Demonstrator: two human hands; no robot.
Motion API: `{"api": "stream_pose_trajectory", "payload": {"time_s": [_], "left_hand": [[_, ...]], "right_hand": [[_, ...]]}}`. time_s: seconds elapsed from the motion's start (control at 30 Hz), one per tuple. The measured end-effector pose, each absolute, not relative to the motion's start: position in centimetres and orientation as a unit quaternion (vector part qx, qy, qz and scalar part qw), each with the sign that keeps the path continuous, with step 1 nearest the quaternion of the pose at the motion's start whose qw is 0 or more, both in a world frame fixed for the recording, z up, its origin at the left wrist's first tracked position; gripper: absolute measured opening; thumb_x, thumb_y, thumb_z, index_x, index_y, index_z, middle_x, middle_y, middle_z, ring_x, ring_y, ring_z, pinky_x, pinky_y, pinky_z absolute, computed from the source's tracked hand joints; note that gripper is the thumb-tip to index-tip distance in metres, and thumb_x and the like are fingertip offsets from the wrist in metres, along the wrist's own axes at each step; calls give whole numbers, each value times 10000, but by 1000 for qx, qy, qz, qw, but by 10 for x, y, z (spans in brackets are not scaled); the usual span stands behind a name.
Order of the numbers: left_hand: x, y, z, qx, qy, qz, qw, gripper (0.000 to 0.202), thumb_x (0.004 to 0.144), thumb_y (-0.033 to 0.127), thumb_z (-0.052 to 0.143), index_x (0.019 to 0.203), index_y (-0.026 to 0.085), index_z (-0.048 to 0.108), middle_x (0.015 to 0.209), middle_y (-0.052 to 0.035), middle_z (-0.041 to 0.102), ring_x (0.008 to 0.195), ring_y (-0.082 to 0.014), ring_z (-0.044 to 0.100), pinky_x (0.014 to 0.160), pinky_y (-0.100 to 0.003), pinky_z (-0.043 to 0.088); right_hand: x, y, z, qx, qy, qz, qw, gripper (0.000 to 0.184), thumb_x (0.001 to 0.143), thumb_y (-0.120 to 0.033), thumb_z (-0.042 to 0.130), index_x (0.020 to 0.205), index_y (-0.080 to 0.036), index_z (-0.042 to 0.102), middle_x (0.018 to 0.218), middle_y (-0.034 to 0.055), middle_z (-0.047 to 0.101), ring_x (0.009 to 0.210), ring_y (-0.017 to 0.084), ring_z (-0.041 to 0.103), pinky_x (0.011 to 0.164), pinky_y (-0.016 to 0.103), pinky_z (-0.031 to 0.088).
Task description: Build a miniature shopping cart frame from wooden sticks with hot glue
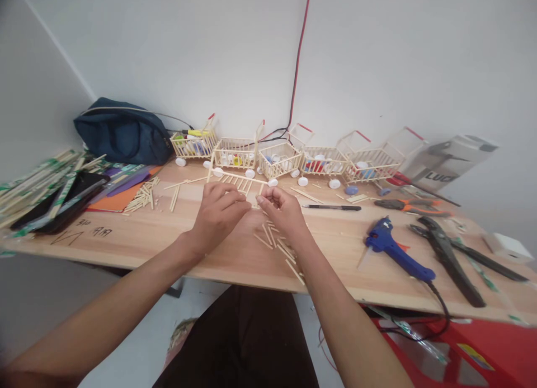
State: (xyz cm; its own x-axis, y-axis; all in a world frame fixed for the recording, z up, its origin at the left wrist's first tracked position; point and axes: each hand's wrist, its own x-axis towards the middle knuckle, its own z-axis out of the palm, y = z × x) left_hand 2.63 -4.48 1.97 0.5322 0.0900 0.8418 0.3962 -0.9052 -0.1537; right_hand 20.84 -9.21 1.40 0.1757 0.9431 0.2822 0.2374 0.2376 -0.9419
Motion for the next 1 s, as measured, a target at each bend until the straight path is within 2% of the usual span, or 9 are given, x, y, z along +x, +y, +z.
{"api": "stream_pose_trajectory", "payload": {"time_s": [1.0], "left_hand": [[25, -44, 18, -862, -143, -457, 164, 106, 921, 148, 598, 845, 198, 651, 848, -8, 709, 948, -188, 564, 879, -373, 369]], "right_hand": [[207, -93, 16, -529, -550, 332, 555, 435, 693, -603, 736, 756, -210, 561, 669, -26, 512, 619, 125, 443, 597, 279, 346]]}}
